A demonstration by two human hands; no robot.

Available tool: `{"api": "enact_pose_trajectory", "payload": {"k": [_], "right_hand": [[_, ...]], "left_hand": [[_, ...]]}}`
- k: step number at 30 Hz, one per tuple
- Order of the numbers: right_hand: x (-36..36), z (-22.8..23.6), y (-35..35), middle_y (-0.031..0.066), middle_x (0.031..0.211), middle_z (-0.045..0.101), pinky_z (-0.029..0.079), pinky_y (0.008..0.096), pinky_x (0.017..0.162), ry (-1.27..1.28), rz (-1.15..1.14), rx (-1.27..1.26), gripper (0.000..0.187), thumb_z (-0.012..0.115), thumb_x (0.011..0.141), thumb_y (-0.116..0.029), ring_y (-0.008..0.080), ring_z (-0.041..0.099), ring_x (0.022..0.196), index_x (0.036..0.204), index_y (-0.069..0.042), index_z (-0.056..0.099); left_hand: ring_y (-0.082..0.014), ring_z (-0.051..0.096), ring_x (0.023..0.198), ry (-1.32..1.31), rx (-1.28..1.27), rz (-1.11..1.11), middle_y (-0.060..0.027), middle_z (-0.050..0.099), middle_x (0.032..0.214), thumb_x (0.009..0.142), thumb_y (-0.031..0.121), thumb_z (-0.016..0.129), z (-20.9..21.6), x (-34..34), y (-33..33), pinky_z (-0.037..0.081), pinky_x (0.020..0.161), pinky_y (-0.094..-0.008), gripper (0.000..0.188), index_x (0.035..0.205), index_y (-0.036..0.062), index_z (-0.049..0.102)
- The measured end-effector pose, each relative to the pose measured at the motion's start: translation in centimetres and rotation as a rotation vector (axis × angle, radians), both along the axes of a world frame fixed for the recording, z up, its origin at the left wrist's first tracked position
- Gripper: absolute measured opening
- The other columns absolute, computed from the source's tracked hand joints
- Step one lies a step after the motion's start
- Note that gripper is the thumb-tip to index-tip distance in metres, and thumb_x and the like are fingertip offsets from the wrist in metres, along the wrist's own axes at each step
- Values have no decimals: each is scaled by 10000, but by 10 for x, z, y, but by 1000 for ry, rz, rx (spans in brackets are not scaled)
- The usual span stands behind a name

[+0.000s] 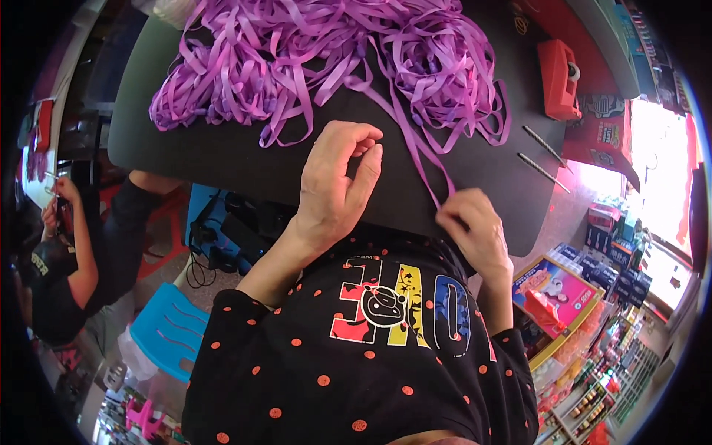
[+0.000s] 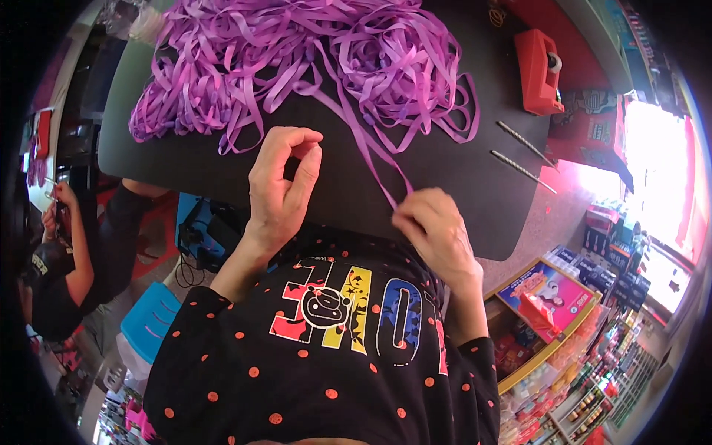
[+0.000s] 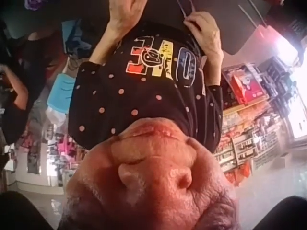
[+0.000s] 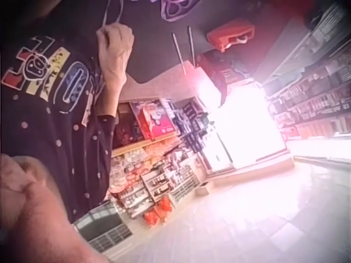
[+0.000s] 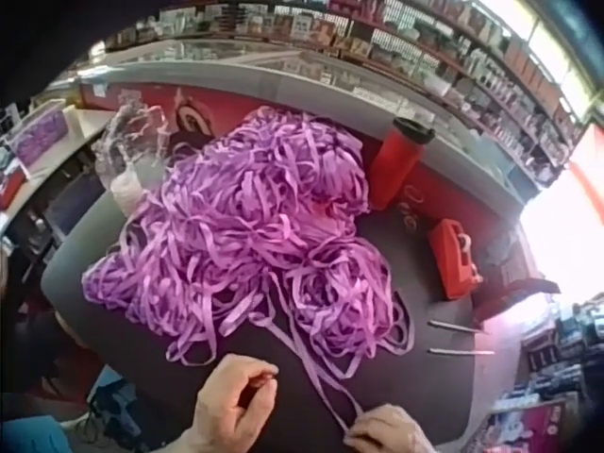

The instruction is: Using a metal jig tool to wrap and tie purple ribbons into small decorative bows at a retail counter.

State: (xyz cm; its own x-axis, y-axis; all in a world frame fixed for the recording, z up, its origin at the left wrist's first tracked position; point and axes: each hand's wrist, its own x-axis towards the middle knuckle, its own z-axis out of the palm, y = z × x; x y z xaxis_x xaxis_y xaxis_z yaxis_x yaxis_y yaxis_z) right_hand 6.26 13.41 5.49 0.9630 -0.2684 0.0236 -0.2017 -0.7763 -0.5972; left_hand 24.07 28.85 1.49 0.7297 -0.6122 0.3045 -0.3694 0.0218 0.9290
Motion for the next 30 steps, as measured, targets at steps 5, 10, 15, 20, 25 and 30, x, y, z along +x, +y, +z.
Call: {"api": "enact_pose_trajectory", "payload": {"k": [5,10,15,20,25,30], "right_hand": [[-96,29,-18,48,704,613,386,244,541,151,-199,634,97,720,698,-36,123,549,622,729,1,636],[-124,35,-24,37,685,554,385,223,560,41,-668,530,56,625,711,13,88,512,627,743,25,580],[-116,45,-46,25,734,552,402,214,597,-77,-692,398,50,617,790,-7,88,513,654,808,27,584],[-107,67,-73,31,755,537,369,209,622,-283,-562,497,30,582,834,-4,86,481,687,848,18,566],[-82,90,-79,45,848,584,398,206,647,-345,-353,578,89,625,834,-38,80,519,732,890,24,594],[-40,34,-34,56,1001,588,426,355,829,-28,51,-90,259,710,746,-145,213,548,896,996,-107,654]], "left_hand": [[-203,560,772,9,37,-13,-96,560,879,845,17,588,3,-1,-5,460,702,-293,166,1010,6,570],[-209,557,803,-94,125,-16,-107,568,932,843,18,593,3,-1,-7,465,710,-301,166,1008,3,587],[-203,547,783,-109,210,-1,-105,561,940,871,25,566,5,-4,-10,457,704,-295,125,988,1,603],[-222,571,827,-200,158,41,-108,578,943,900,45,540,2,-4,-13,461,724,-301,119,982,2,614],[-123,541,750,-74,130,49,-56,570,920,895,46,557,0,-4,-12,448,688,-237,113,976,13,629],[-86,536,766,-29,80,30,-36,566,932,881,55,600,-4,-8,-9,446,696,-213,104,959,-4,632]]}}
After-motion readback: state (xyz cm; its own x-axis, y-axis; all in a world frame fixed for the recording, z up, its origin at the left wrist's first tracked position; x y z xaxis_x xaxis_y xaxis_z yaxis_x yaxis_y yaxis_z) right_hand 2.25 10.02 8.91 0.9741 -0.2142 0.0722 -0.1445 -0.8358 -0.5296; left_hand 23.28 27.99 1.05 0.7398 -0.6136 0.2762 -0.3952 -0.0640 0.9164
